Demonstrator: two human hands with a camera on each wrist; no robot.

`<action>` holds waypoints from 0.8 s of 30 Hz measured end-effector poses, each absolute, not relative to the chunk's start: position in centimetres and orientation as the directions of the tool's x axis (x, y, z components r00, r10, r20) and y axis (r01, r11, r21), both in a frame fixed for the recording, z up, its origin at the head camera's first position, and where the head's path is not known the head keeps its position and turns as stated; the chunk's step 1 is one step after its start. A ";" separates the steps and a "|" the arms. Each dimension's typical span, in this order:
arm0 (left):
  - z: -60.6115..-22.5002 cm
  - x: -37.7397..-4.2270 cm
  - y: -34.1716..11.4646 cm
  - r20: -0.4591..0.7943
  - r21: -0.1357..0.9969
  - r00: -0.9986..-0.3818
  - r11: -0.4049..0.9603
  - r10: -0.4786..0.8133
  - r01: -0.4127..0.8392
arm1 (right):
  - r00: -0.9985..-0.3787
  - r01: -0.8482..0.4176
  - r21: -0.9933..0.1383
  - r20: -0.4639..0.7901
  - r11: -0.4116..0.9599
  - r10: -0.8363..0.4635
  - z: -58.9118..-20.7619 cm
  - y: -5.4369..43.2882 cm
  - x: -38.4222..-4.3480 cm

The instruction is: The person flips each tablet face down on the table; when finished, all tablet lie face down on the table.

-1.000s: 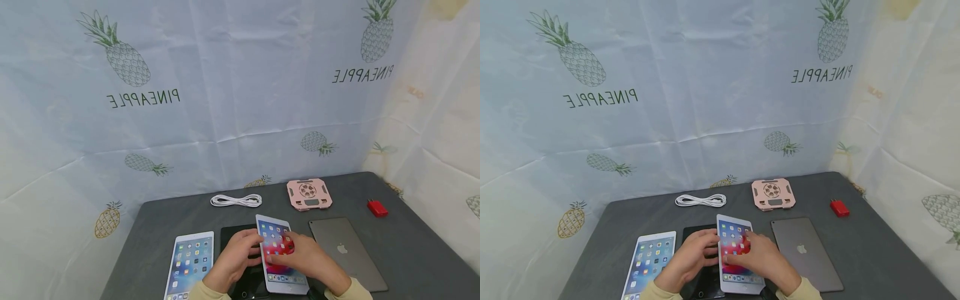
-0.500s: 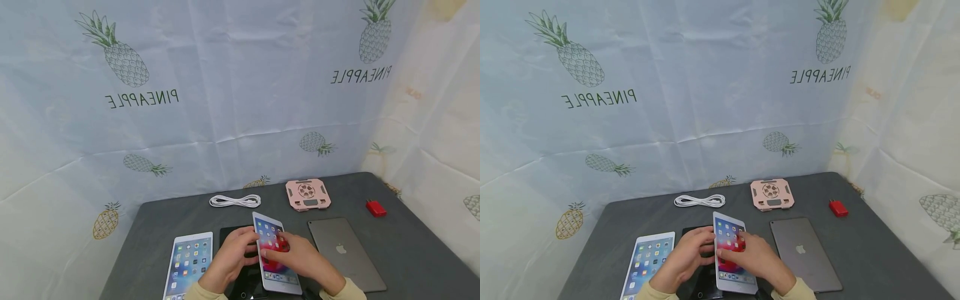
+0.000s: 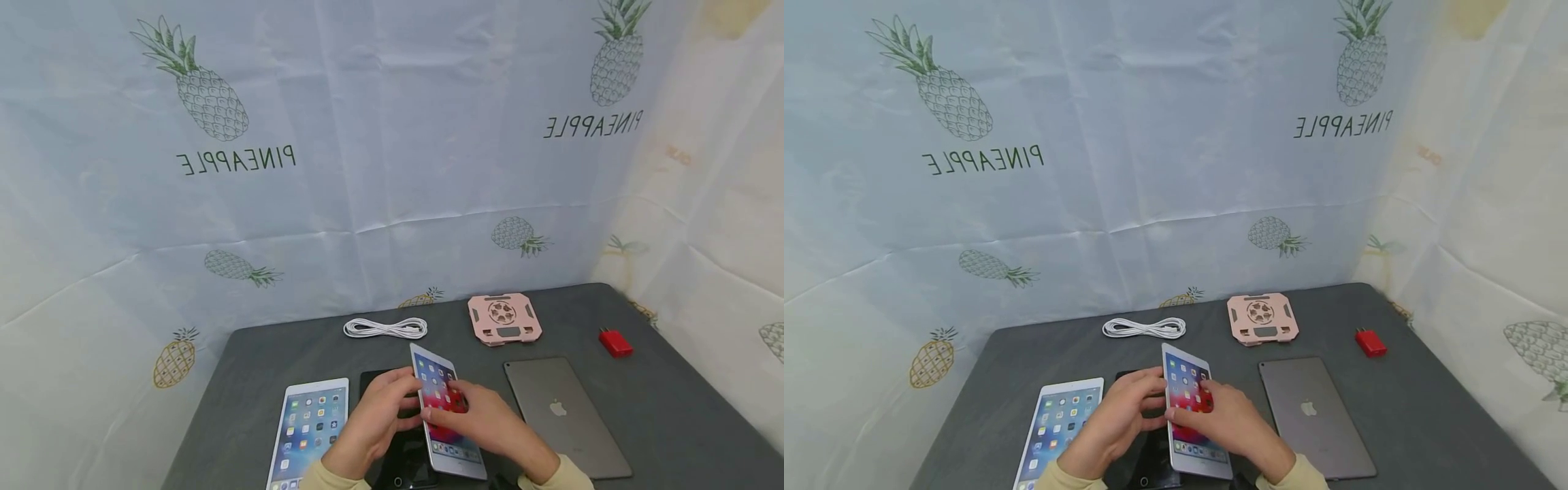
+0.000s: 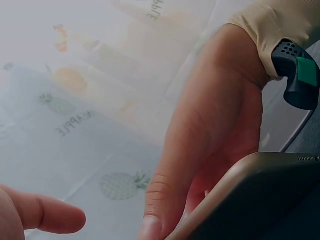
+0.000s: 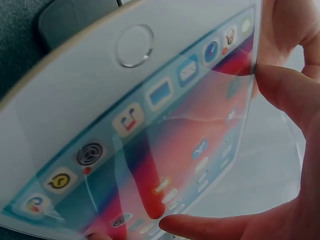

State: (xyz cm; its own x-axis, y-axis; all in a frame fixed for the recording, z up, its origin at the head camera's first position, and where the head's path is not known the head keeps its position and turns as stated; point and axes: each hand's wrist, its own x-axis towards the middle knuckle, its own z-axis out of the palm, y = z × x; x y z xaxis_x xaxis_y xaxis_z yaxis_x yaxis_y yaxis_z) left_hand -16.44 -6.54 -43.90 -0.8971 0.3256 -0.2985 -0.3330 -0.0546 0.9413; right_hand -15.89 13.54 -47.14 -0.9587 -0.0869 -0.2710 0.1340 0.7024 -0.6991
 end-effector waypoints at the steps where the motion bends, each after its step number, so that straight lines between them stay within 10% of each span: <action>1: -43.8 -16.4 -6.6 -0.297 0.942 -0.899 -0.054 0.322 -0.330 | -0.959 0.132 -0.703 -0.270 0.699 -0.090 -47.2 13.5 -15.9; 24: -42.1 -15.5 -6.9 -0.270 0.958 -0.915 -0.014 0.300 -0.287 | -0.891 0.161 -0.938 -0.272 0.307 -0.364 -47.7 13.8 -15.7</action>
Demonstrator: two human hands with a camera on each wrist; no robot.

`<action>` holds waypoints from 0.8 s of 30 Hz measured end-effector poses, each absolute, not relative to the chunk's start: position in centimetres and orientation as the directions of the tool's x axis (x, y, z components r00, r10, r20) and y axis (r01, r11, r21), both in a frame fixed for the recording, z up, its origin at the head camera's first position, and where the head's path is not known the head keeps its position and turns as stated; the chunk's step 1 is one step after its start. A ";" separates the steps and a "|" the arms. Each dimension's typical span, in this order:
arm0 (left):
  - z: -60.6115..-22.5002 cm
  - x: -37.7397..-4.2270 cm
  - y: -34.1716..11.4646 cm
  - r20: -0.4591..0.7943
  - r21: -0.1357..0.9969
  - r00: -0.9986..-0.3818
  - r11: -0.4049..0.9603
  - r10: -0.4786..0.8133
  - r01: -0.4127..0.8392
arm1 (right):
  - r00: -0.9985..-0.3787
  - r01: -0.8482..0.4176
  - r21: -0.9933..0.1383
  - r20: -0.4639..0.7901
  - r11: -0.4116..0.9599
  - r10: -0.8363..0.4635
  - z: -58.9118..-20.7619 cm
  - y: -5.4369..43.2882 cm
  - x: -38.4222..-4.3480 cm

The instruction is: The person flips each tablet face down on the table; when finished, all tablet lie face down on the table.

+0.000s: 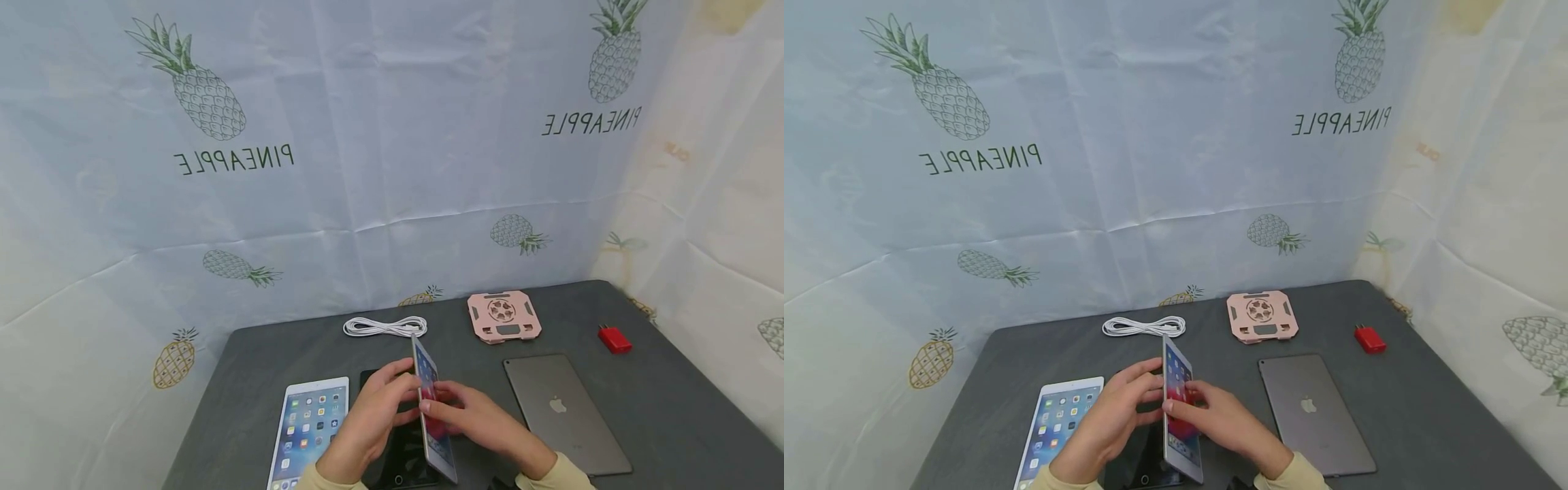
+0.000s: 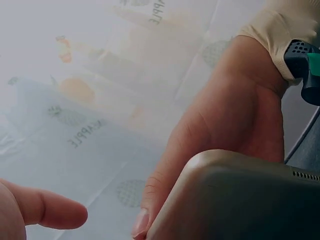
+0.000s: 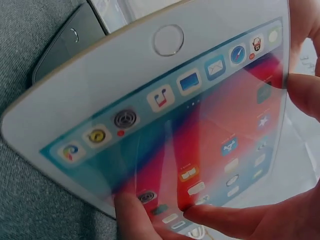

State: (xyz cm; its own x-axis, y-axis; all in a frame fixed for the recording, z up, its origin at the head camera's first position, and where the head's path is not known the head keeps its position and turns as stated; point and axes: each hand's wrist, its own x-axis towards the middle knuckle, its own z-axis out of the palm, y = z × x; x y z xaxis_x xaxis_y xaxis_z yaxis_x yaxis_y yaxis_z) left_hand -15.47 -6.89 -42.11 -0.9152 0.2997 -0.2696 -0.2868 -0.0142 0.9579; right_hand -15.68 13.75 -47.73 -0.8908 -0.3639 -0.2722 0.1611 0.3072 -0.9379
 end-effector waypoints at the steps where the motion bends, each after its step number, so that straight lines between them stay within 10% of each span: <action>1: -42.0 -15.4 -6.9 -0.265 0.959 -0.916 -0.016 0.300 -0.283 | -0.885 0.164 -0.941 -0.272 0.294 -0.378 -47.8 13.8 -15.7; 24: -41.9 -14.9 -6.4 -0.230 0.969 -0.923 -0.014 0.308 -0.247 | -0.816 0.201 -0.970 -0.244 0.139 -0.524 -47.1 14.6 -15.8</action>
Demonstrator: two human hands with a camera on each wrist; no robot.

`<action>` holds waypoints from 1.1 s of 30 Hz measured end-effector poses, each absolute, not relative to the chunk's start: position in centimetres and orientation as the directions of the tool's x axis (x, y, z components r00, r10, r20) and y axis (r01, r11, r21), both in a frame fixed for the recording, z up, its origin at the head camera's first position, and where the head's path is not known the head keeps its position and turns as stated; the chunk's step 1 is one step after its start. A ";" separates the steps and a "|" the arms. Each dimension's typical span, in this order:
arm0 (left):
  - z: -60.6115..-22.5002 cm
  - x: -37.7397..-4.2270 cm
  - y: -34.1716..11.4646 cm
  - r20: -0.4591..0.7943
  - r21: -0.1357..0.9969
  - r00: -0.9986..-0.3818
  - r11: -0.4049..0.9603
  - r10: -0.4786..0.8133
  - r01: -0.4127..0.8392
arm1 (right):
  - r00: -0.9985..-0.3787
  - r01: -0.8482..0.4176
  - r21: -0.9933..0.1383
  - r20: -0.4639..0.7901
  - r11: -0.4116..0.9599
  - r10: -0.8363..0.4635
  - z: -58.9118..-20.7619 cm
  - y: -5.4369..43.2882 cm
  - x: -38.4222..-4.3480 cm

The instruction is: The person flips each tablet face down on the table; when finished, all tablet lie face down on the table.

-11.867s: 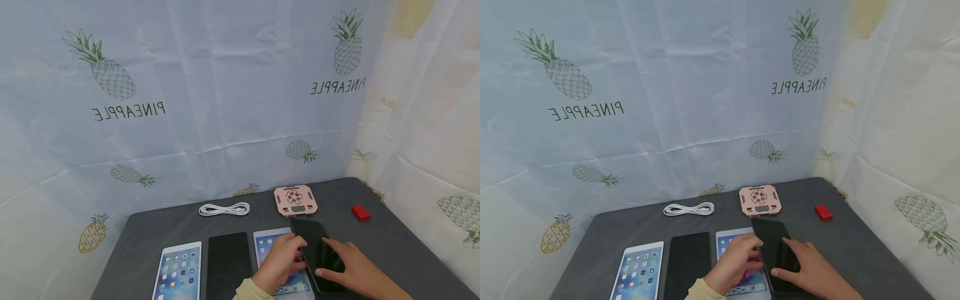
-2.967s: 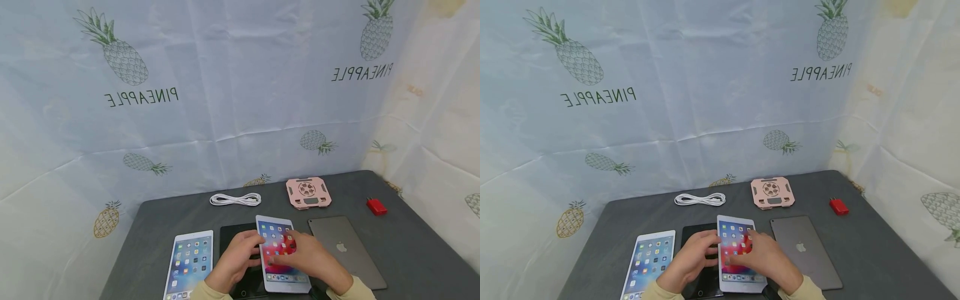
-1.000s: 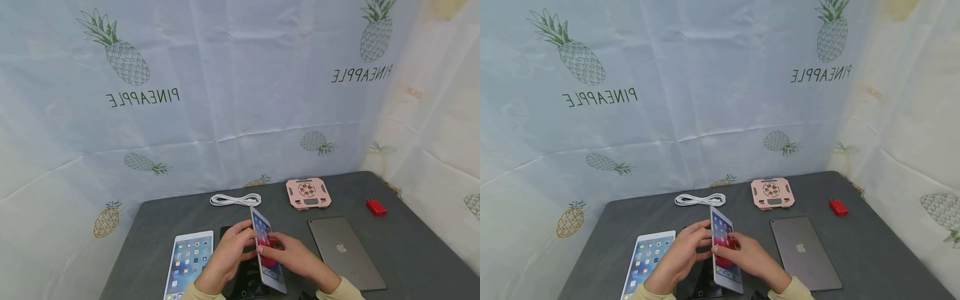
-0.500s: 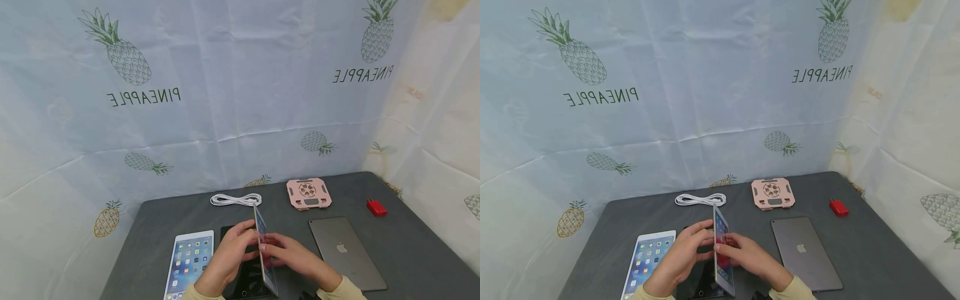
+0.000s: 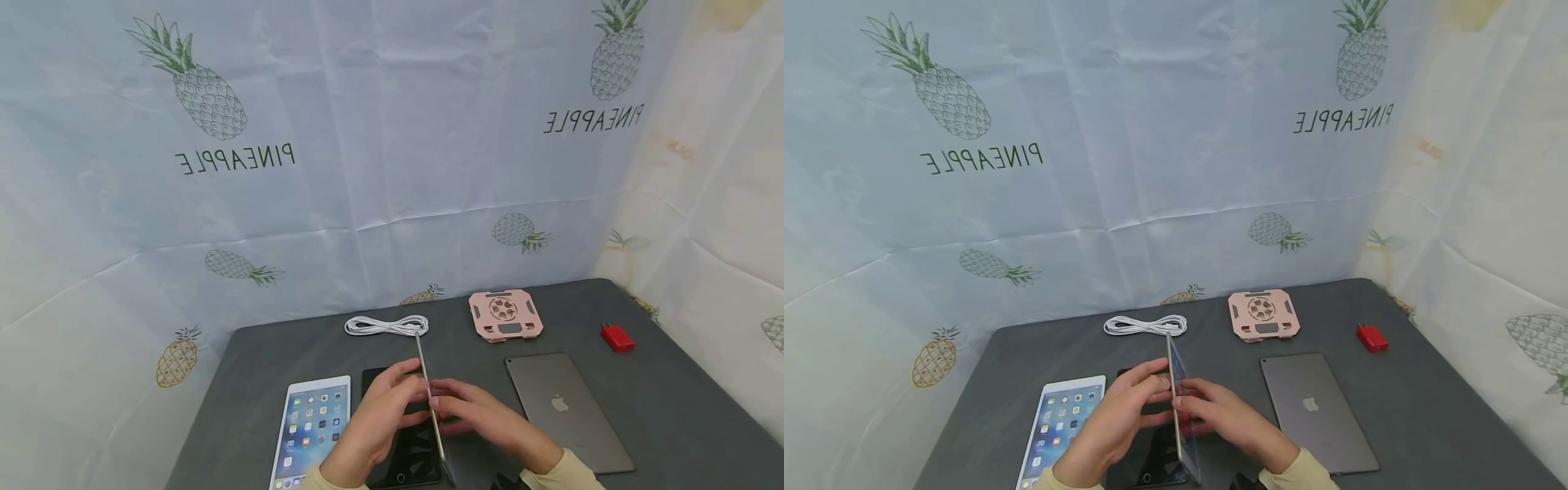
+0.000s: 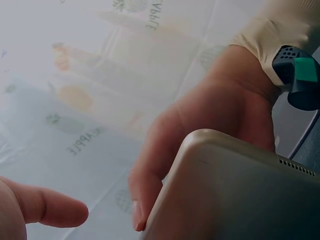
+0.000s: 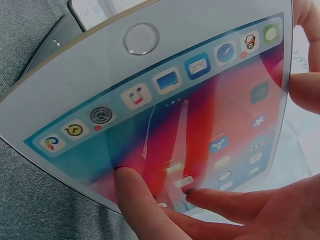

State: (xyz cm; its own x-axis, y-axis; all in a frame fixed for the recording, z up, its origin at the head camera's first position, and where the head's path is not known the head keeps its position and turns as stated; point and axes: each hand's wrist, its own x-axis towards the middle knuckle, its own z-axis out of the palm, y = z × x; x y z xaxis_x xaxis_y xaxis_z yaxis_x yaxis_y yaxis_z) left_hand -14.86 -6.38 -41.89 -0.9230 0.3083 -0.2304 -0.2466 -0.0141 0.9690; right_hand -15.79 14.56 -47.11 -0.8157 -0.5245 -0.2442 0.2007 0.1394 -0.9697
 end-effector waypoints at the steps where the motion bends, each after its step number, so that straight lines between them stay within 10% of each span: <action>1: -41.9 -14.8 -6.3 -0.229 0.969 -0.924 -0.013 0.305 -0.245 | -0.815 0.203 -0.969 -0.246 0.139 -0.524 -47.1 14.5 -15.8; 33: -46.8 -15.6 -4.1 -0.312 0.948 -0.890 0.176 0.332 -0.266 | -0.859 0.013 -0.986 -0.096 0.167 -0.503 -44.1 19.6 -15.3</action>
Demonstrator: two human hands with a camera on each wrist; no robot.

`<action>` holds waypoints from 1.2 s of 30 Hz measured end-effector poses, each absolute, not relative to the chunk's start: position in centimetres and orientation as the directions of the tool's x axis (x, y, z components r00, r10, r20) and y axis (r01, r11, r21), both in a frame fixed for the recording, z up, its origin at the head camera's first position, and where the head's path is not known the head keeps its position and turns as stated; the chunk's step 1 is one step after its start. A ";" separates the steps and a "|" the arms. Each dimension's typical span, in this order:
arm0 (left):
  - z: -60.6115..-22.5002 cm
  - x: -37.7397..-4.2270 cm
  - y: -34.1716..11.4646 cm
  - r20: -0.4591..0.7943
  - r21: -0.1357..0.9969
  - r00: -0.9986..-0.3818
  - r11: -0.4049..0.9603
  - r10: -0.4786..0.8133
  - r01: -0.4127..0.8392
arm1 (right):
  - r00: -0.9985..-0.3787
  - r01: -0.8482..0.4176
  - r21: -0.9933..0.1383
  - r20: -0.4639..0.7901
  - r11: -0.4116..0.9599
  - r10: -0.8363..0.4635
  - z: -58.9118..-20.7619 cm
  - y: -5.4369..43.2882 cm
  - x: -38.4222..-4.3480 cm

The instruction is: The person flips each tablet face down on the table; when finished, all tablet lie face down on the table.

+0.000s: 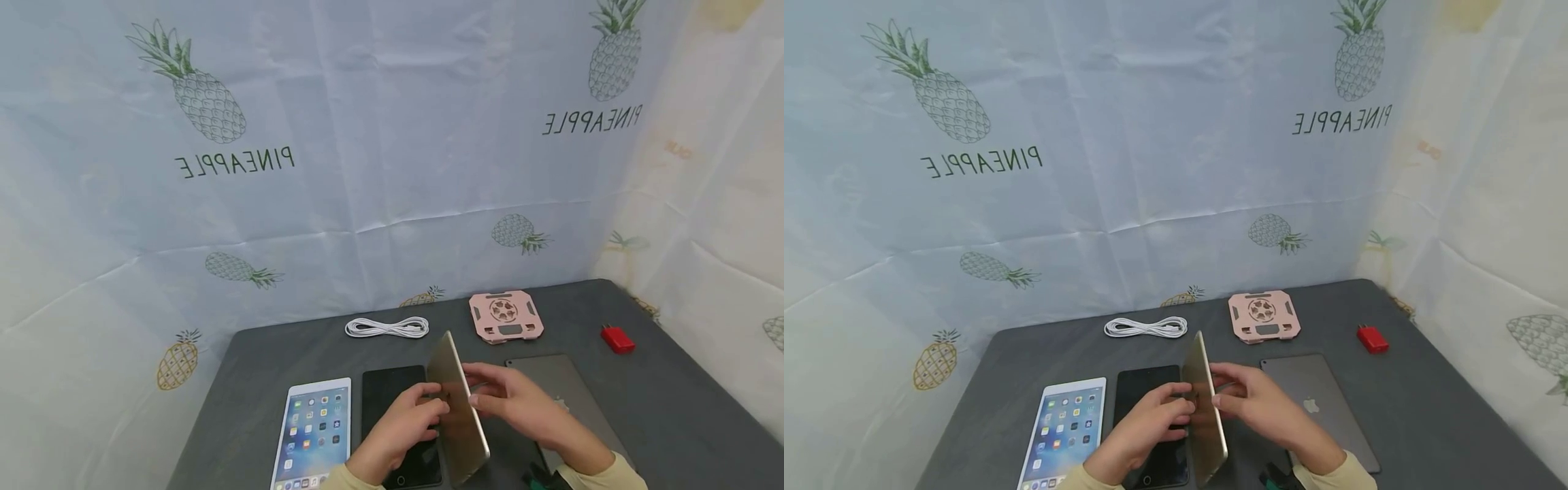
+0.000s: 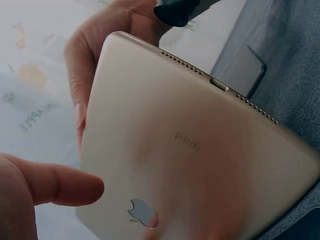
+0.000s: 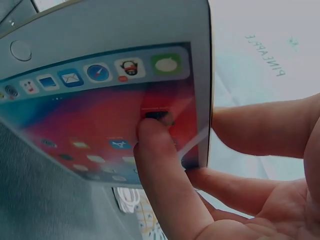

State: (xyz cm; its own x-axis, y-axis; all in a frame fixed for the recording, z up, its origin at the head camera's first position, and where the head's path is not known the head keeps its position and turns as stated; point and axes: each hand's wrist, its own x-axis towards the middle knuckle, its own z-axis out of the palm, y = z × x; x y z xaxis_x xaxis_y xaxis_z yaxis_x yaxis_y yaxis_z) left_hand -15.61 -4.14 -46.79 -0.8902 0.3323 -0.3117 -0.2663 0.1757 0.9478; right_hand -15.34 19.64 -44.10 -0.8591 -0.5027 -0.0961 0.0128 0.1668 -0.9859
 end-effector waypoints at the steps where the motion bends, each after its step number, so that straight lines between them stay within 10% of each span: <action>1: -46.9 -15.6 -4.1 -0.310 0.948 -0.890 0.182 0.335 -0.262 | -0.863 0.018 -0.984 -0.105 0.177 -0.493 -44.0 19.9 -15.3; 36: -47.1 -15.3 -2.9 -0.289 0.930 -0.901 0.317 0.323 -0.184 | -0.939 0.278 -0.866 -0.336 0.417 -0.072 -48.4 23.8 -14.3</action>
